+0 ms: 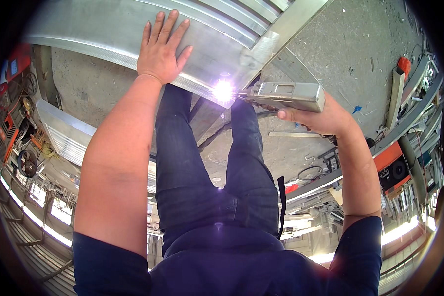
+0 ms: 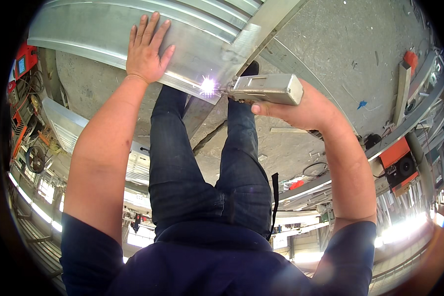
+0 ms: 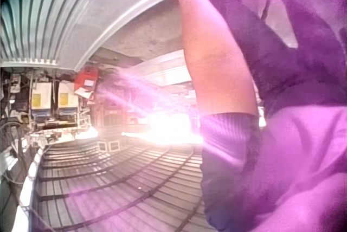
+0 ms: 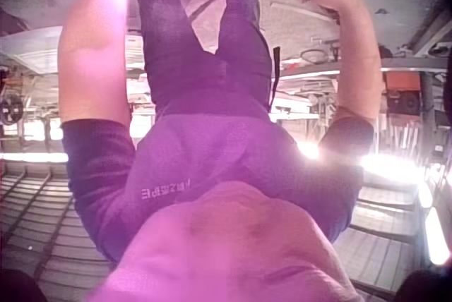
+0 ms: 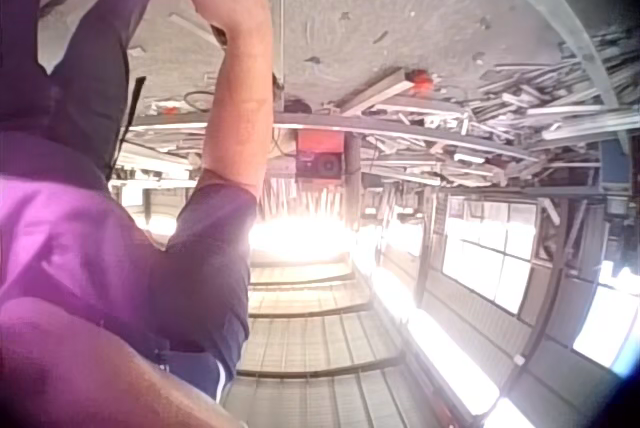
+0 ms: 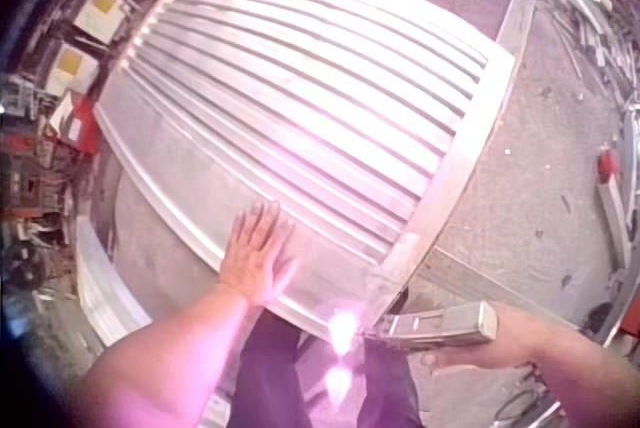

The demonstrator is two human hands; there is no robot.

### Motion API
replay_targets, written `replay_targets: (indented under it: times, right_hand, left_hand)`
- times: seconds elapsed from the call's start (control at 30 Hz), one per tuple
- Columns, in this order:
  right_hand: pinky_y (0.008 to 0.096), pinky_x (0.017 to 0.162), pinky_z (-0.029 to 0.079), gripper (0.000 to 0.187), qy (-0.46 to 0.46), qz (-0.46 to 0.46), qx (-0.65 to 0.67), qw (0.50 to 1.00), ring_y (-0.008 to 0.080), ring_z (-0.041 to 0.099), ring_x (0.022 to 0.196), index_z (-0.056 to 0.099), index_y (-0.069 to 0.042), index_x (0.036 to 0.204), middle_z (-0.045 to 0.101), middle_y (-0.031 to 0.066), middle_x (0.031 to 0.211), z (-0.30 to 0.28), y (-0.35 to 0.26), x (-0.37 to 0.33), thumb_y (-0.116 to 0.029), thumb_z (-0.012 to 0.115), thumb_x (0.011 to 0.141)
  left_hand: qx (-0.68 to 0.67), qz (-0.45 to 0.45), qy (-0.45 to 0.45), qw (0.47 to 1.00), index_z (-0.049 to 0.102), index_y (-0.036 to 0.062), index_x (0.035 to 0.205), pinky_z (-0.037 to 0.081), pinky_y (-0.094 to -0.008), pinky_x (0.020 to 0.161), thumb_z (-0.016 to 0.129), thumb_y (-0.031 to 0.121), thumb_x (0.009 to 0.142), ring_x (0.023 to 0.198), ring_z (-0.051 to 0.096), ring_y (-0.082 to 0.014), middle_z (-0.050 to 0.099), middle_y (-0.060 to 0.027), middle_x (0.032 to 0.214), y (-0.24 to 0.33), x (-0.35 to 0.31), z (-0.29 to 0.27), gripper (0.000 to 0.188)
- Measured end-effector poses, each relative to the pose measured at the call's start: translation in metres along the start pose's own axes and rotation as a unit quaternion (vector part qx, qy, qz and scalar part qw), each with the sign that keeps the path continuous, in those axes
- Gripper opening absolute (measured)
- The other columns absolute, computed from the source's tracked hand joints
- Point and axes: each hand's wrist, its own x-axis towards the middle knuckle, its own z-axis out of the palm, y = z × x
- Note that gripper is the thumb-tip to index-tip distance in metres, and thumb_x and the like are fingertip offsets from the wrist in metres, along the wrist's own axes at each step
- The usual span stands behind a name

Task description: The person aligns a metal strip along the edge of a slatted metal panel and uses a handheld welding tool to tack and weld the seam. They reposition the panel and continue welding along different edges, then flip the panel to weld the opposite side.

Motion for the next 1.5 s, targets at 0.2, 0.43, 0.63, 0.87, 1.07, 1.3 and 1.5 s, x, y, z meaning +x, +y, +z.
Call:
replay_targets:
  times: [0.2,0.43,0.63,0.87,1.07,1.3,1.5]
  right_hand:
    - [0.0347,0.089,0.051,0.057,0.002,0.008,-0.001,1.0,0.0205,0.066,0.101,0.067,-0.008,0.122,0.072,0.0089,0.111,-0.002,0.003,-0.003,-0.043,0.082,0.08]
    - [0.0342,0.09,0.051,0.057,-0.005,0.028,-0.009,1.0,0.0201,0.065,0.102,0.066,-0.008,0.124,0.072,0.0092,0.111,-0.006,0.0,-0.007,-0.043,0.081,0.081]
    - [0.0335,0.087,0.051,0.058,-0.006,0.035,-0.001,0.999,0.0195,0.064,0.099,0.066,-0.007,0.124,0.072,0.0088,0.109,-0.007,-0.001,-0.01,-0.043,0.081,0.081]
    - [0.031,0.073,0.053,0.06,-0.006,0.06,0.003,0.998,0.016,0.064,0.088,0.066,-0.007,0.123,0.072,0.0065,0.101,-0.01,0.003,-0.013,-0.045,0.083,0.079]
    - [0.0278,0.058,0.05,0.056,-0.003,0.081,-0.01,0.997,0.0129,0.059,0.072,0.067,-0.005,0.117,0.067,0.0029,0.086,-0.028,0.008,-0.029,-0.042,0.083,0.079]
    - [0.0325,0.075,0.051,0.05,0.183,-0.035,-0.067,0.98,0.0173,0.059,0.082,0.064,-0.003,0.119,0.067,0.0054,0.092,-0.027,0.0,-0.071,-0.033,0.081,0.084]
    - [0.033,0.071,0.049,0.034,0.22,-0.075,0.008,0.973,0.0195,0.056,0.074,0.065,-0.001,0.109,0.064,0.0082,0.082,-0.007,-0.043,-0.079,-0.018,0.081,0.084]
  left_hand:
    - [-0.002,0.001,0.002,1.0,0.038,0.0258,0.152,0.019,-0.0524,0.12,0.056,0.043,0.094,0.15,0.022,-0.0312,0.026,-0.0044,0.162,0.0,0.0,0.0,0.063]
    - [-0.001,0.001,-0.002,1.0,0.037,0.0261,0.152,0.018,-0.0524,0.121,0.055,0.044,0.095,0.15,0.021,-0.0311,0.026,-0.0042,0.162,-0.001,0.0,0.0,0.063]
    - [0.002,-0.001,-0.005,1.0,0.036,0.0263,0.152,0.018,-0.0522,0.121,0.054,0.045,0.095,0.15,0.021,-0.0309,0.025,-0.0041,0.162,-0.001,-0.001,0.001,0.062]
    - [0.002,0.001,-0.002,1.0,0.037,0.0264,0.152,0.018,-0.0521,0.121,0.054,0.045,0.095,0.15,0.021,-0.0307,0.026,-0.004,0.162,0.0,0.0,0.001,0.062]
    - [-0.003,-0.004,0.005,1.0,0.041,0.026,0.15,0.021,-0.0528,0.12,0.056,0.043,0.094,0.149,0.023,-0.0315,0.027,-0.003,0.162,-0.001,-0.001,0.0,0.061]
    - [-0.02,0.006,0.013,1.0,0.042,0.0237,0.15,0.022,-0.0561,0.118,0.058,0.043,0.093,0.149,0.023,-0.0334,0.028,-0.0051,0.161,-0.006,0.0,0.0,0.062]
    - [-0.12,0.004,0.019,0.993,0.044,0.0154,0.147,0.021,-0.0587,0.117,0.061,0.044,0.092,0.147,0.027,-0.0345,0.034,-0.0093,0.158,-0.005,-0.004,0.002,0.064]
